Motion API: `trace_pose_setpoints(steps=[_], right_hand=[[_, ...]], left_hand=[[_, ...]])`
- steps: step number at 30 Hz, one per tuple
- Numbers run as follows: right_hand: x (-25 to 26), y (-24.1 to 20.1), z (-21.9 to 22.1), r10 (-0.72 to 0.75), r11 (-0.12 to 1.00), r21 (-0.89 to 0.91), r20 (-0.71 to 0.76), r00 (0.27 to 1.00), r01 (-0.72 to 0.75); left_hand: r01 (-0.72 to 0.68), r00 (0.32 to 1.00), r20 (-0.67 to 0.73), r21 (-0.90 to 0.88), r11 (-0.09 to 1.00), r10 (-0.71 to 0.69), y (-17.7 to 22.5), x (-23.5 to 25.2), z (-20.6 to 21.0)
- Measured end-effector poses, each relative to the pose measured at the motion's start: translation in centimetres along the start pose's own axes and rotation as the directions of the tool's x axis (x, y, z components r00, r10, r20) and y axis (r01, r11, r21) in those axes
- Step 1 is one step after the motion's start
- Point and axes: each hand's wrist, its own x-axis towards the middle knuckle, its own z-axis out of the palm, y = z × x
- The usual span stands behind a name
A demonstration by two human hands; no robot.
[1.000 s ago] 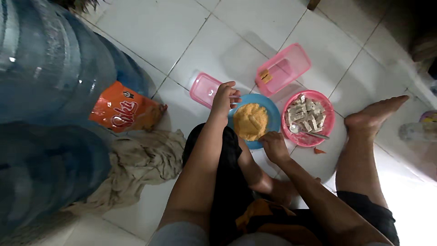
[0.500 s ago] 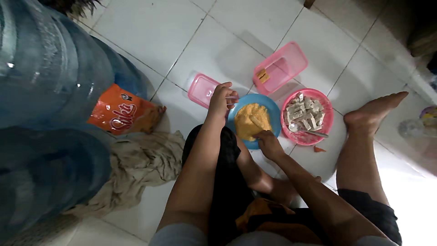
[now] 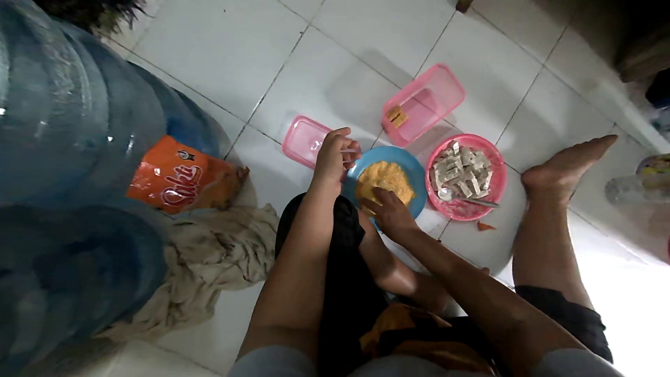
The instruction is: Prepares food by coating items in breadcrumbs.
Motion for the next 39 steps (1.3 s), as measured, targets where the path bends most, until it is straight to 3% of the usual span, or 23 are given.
trace_pose_setpoints(steps=[2, 5, 12, 14, 18, 24, 26, 32, 34, 36, 39], right_hand=[[0.6, 0.7, 0.6, -0.040, 0.998, -0.046, 0.014, 0.999, 0.041], [1.3, 1.5, 0.9, -0.090, 0.996, -0.027, -0.094, 0.991, 0.088], [1.7, 1.3, -4.2, 0.197, 0.951, 0.264, -0.123, 0.973, -0.159], [1.9, 2.1, -4.0, 0.242, 0.956, 0.210, -0.161, 0.957, -0.207], [2.7, 3.2, -2.1, 0.276, 0.961, 0.051, -0.080, 0.958, -0.272], [4.1, 2.1, -3.2, 0.369, 0.921, 0.142, -0.016, 0.929, -0.363], [4.3, 1.9, -3.5, 0.402, 0.910, 0.134, -0.066, 0.913, -0.392], [1.0, 0.2, -4.5, 0.285, 0.940, 0.220, -0.083, 0.955, -0.261], [-0.6, 0.7, -2.7, 0.155, 0.985, 0.099, -0.165, 0.974, -0.140], [-1.4, 2.1, -0.1, 0.017, 0.994, -0.101, -0.142, 0.990, -0.031], [-1.9, 2.8, 1.5, -0.009, 0.973, -0.230, -0.099, 0.995, -0.014]], left_hand=[[0.003, 1.000, -0.003, 0.002, 1.000, -0.003, 0.1, 0.0, 0.0], [0.002, 1.000, -0.013, -0.005, 1.000, -0.002, 0.1, -0.2, -0.2], [-0.002, 1.000, 0.000, -0.021, 1.000, 0.002, 0.0, 0.0, -0.2], [0.000, 1.000, -0.001, -0.019, 1.000, 0.000, -0.1, 0.0, -0.1], [-0.007, 1.000, -0.001, -0.026, 1.000, 0.007, -0.1, 0.0, -0.2], [0.001, 1.000, 0.004, -0.032, 1.000, -0.001, -0.1, 0.0, -0.2], [0.002, 1.000, -0.001, -0.034, 0.999, -0.002, -0.1, 0.0, -0.2], [-0.016, 1.000, 0.012, -0.018, 1.000, 0.016, -0.1, 0.0, -0.2], [-0.019, 1.000, 0.018, -0.021, 1.000, 0.020, -0.1, 0.0, -0.3], [-0.027, 0.999, 0.021, -0.008, 1.000, 0.027, -0.3, 0.1, -0.3], [-0.014, 1.000, 0.012, -0.005, 1.000, 0.014, -0.1, -0.1, -0.2]])
